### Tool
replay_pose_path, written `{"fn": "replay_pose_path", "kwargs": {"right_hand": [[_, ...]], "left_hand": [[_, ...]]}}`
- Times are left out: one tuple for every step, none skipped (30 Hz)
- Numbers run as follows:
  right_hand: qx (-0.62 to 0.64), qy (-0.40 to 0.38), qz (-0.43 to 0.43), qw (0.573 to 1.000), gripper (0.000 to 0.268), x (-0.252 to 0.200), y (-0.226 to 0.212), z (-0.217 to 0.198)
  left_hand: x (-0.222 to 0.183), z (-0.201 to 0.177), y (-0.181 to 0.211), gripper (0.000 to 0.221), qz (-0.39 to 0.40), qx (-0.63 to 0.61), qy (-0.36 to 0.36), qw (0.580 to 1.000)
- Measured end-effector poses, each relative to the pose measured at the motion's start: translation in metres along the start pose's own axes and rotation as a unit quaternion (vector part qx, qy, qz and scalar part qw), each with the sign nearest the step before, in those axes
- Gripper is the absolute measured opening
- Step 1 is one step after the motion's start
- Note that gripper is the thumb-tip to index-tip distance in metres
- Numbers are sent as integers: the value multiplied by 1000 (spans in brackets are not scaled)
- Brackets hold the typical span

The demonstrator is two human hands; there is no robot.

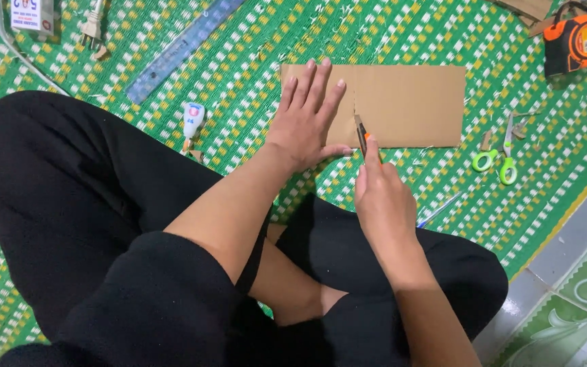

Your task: A person is sitting on the floor and using a utility knife to trim the edges of cardboard pieces.

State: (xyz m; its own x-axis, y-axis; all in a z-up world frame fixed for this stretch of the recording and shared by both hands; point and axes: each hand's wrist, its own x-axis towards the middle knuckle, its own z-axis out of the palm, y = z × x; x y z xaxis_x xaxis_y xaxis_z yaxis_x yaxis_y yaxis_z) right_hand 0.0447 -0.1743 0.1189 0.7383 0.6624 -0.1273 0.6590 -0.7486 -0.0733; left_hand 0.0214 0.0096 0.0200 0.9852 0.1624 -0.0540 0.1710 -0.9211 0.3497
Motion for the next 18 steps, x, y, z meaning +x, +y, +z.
{"fn": "replay_pose_path", "kwargs": {"right_hand": [[0,0,0,1000,53,0,0,1],[-2,-1,0,1000,53,0,1,2],[-3,-1,1,1000,53,-1,1,2],[-4,-2,1,1000,53,-3,2,2],[-5,2,-6,1000,53,-4,3,2],[-5,8,-14,1000,53,-4,2,2],[-4,8,-14,1000,53,-5,0,4],[-9,11,-9,1000,53,-6,2,4],[-15,15,-4,1000,53,-7,3,6],[-14,14,-4,1000,53,-8,2,7],[-9,18,-1,1000,53,-9,2,9],[-6,20,1,1000,53,-10,3,10],[-6,19,1,1000,53,-12,2,9],[-2,22,0,1000,52,-14,1,8],[2,24,-1,1000,51,-15,-1,7],[2,25,-1,1000,51,-15,-1,7],[7,15,4,1000,52,-15,-1,6],[10,4,10,1000,52,-16,-1,6]], "left_hand": [[0,1,0,113,0,0,0,1000],[0,2,0,113,1,-2,6,1000],[0,3,0,113,2,-3,12,1000],[-1,4,1,113,1,-4,11,1000],[-1,4,1,113,3,-7,14,1000],[-1,4,0,113,4,-8,16,1000],[-1,3,-2,113,4,-7,16,1000],[-1,3,-2,113,5,-7,15,1000],[-1,3,-1,113,6,-8,13,1000],[-1,3,-1,113,6,-7,12,1000],[-1,3,-2,112,4,-3,9,1000],[0,4,0,112,1,0,7,1000],[-1,3,1,112,0,-1,6,1000],[-1,2,1,112,0,0,6,1000],[-1,1,1,113,-1,0,6,1000],[-1,1,0,113,0,1,6,1000],[-1,2,0,113,1,3,12,1000],[-2,4,1,114,3,2,17,1000]]}}
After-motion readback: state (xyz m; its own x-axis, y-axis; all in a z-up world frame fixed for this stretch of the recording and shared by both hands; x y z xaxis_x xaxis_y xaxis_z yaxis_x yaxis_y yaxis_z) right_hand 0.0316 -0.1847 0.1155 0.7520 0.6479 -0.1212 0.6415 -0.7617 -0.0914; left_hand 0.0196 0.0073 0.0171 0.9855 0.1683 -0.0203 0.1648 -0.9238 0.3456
